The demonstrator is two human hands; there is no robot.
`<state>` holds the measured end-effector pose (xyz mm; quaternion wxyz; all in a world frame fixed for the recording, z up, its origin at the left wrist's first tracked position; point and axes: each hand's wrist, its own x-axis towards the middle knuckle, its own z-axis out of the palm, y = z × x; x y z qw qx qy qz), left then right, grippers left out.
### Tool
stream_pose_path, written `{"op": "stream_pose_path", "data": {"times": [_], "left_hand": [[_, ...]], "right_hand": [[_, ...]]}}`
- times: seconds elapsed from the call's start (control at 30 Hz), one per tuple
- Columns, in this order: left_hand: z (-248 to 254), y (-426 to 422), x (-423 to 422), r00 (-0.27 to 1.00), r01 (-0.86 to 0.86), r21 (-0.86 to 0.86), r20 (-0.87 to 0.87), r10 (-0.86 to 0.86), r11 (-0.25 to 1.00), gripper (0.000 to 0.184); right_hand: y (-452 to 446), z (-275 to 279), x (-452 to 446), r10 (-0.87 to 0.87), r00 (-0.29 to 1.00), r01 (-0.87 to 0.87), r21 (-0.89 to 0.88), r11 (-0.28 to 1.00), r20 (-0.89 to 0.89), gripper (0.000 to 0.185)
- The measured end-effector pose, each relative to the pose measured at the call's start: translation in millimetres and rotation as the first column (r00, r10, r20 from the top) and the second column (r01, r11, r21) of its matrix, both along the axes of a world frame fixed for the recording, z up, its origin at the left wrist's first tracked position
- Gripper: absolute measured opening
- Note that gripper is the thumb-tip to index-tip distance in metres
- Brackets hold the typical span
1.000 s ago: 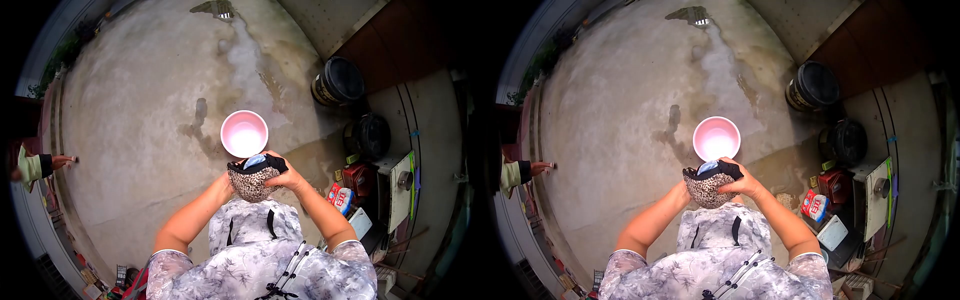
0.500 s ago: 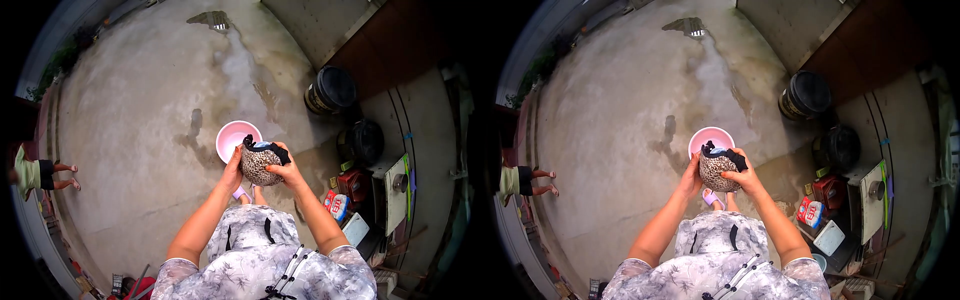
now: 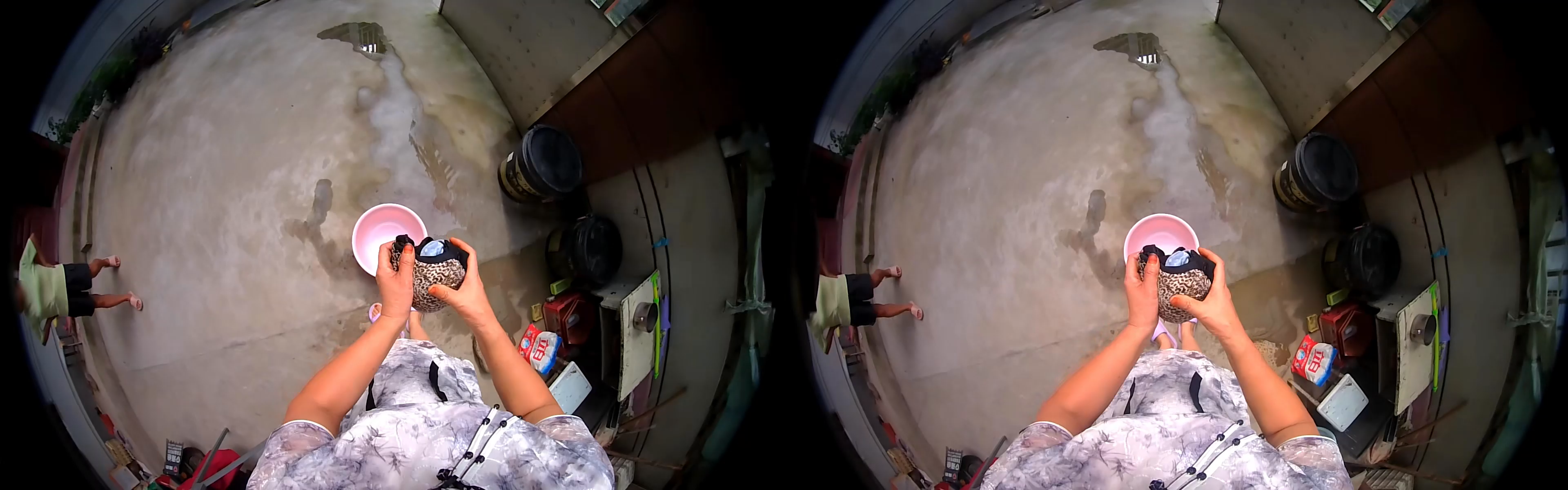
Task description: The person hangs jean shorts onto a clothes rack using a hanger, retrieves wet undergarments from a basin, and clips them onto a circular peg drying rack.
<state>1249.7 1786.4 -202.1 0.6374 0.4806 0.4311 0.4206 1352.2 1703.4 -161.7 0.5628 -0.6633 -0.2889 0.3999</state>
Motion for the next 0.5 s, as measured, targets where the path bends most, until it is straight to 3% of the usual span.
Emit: {"op": "stream_pose_path", "data": {"times": [0.03,0.1,0.17,0.27,0.3,0.37,0.43,0.5], "left_hand": [[2.9,-6.0,1.9,0.998,-0.055,0.031,-0.010,0.056,0.998,0.032],[-0.5,-13.0,2.2,0.965,-0.012,-0.247,0.252,0.076,0.969,0.036],[-9.6,-21.7,-2.8,0.865,0.242,-0.525,0.498,0.063,0.816,0.044],[3.2,-22.9,-7.2,0.886,0.243,-0.438,0.463,-0.014,0.865,0.044],[9.0,-21.7,-7.5,0.897,0.246,-0.435,0.440,-0.034,0.866,0.041],[1.4,-17.6,-8.6,0.908,0.245,-0.434,0.416,-0.048,0.867,0.039],[-28.8,-19.0,-15.5,0.923,0.321,-0.318,0.318,-0.219,0.892,0.045],[-5.4,-8.5,-15.3,0.893,0.415,-0.272,0.302,-0.333,0.868,0.046]], "right_hand": [[1.3,-5.4,-1.5,-0.070,0.988,0.079,0.062,0.995,-0.137,0.085],[2.8,8.4,1.1,-0.034,0.989,0.048,0.093,0.995,-0.147,0.075],[6.7,13.4,4.3,-0.006,0.991,0.028,0.166,0.986,-0.130,0.065],[6.2,5.2,15.0,0.068,0.908,-0.009,0.142,0.990,-0.414,0.059],[6.7,-2.9,17.4,0.070,0.908,-0.013,0.139,0.990,-0.414,0.059],[11.2,-19.7,24.0,0.141,0.976,-0.096,0.256,0.962,-0.165,0.059],[12.5,-17.4,19.4,0.157,0.885,-0.073,0.203,0.976,-0.439,0.065],[13.0,-24.6,15.8,0.250,0.628,-0.065,0.271,0.961,-0.737,0.067]]}}
